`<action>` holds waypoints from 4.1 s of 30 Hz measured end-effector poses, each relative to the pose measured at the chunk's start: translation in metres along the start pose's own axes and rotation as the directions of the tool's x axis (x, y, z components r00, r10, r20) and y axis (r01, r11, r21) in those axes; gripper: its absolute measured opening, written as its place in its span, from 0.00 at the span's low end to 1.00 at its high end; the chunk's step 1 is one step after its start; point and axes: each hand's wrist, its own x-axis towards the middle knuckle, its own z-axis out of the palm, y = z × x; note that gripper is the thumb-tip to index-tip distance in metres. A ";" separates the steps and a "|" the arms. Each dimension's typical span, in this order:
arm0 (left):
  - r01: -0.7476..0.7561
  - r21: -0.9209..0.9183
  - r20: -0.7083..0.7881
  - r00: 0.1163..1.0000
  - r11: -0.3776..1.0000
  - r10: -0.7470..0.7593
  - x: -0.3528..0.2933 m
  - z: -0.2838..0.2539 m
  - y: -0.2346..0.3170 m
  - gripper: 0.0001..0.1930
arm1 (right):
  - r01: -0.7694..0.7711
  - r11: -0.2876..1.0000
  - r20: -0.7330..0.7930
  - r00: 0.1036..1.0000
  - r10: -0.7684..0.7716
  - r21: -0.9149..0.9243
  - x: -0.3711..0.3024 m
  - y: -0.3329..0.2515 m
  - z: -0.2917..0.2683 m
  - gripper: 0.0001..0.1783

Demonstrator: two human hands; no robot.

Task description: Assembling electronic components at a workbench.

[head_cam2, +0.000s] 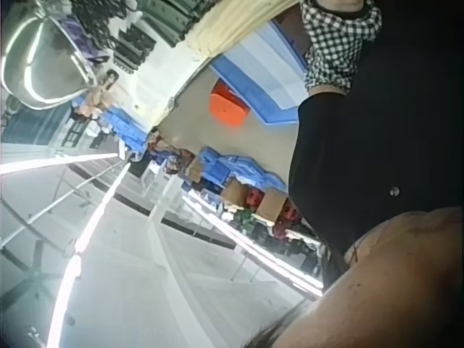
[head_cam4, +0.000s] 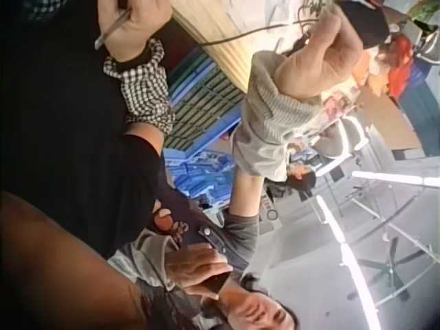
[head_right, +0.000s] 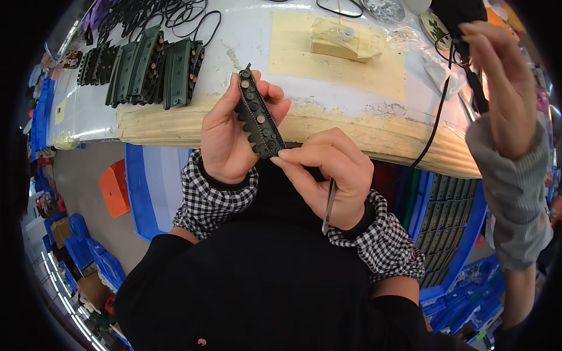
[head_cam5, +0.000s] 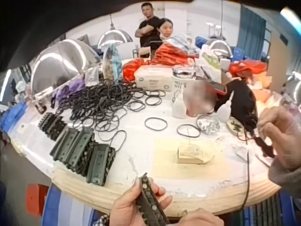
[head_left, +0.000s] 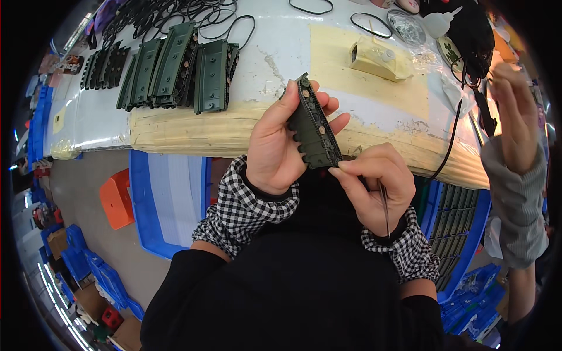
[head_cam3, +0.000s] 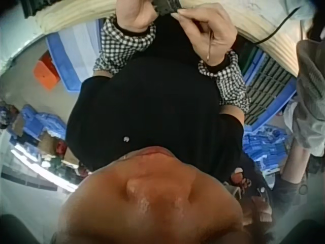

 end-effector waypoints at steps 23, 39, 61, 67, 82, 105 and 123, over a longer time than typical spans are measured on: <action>-0.213 0.508 -0.117 0.943 0.835 0.312 -0.010 0.019 -0.005 0.17 | -0.191 0.982 0.291 0.939 0.181 0.008 0.029 -0.013 -0.004 0.11; 0.011 0.040 -0.098 0.995 0.999 -0.007 -0.007 0.010 0.012 0.15 | 0.109 0.972 0.119 0.989 -0.085 -0.209 0.011 -0.008 0.001 0.16; -0.015 0.414 -0.051 0.998 0.910 0.040 -0.012 0.023 0.021 0.14 | 0.037 0.975 0.182 0.983 0.003 -0.220 0.014 -0.010 -0.001 0.16; -0.046 0.381 0.026 0.999 0.923 0.039 -0.011 0.014 0.019 0.14 | 0.051 0.975 0.195 0.981 -0.008 -0.217 0.012 -0.009 0.002 0.16; -0.298 0.708 0.168 0.952 0.640 0.257 -0.017 0.020 0.012 0.07 | -0.098 0.995 0.056 0.993 0.099 -0.026 0.042 -0.030 0.006 0.09; -0.482 0.874 0.465 0.789 -0.066 0.402 -0.020 0.013 0.005 0.09 | -0.213 0.966 0.117 0.973 0.197 0.149 0.042 -0.016 0.010 0.06; -0.371 0.926 0.329 0.884 0.070 0.332 -0.027 0.017 0.010 0.09 | -0.246 0.951 0.147 0.964 0.220 0.188 0.042 -0.017 0.010 0.06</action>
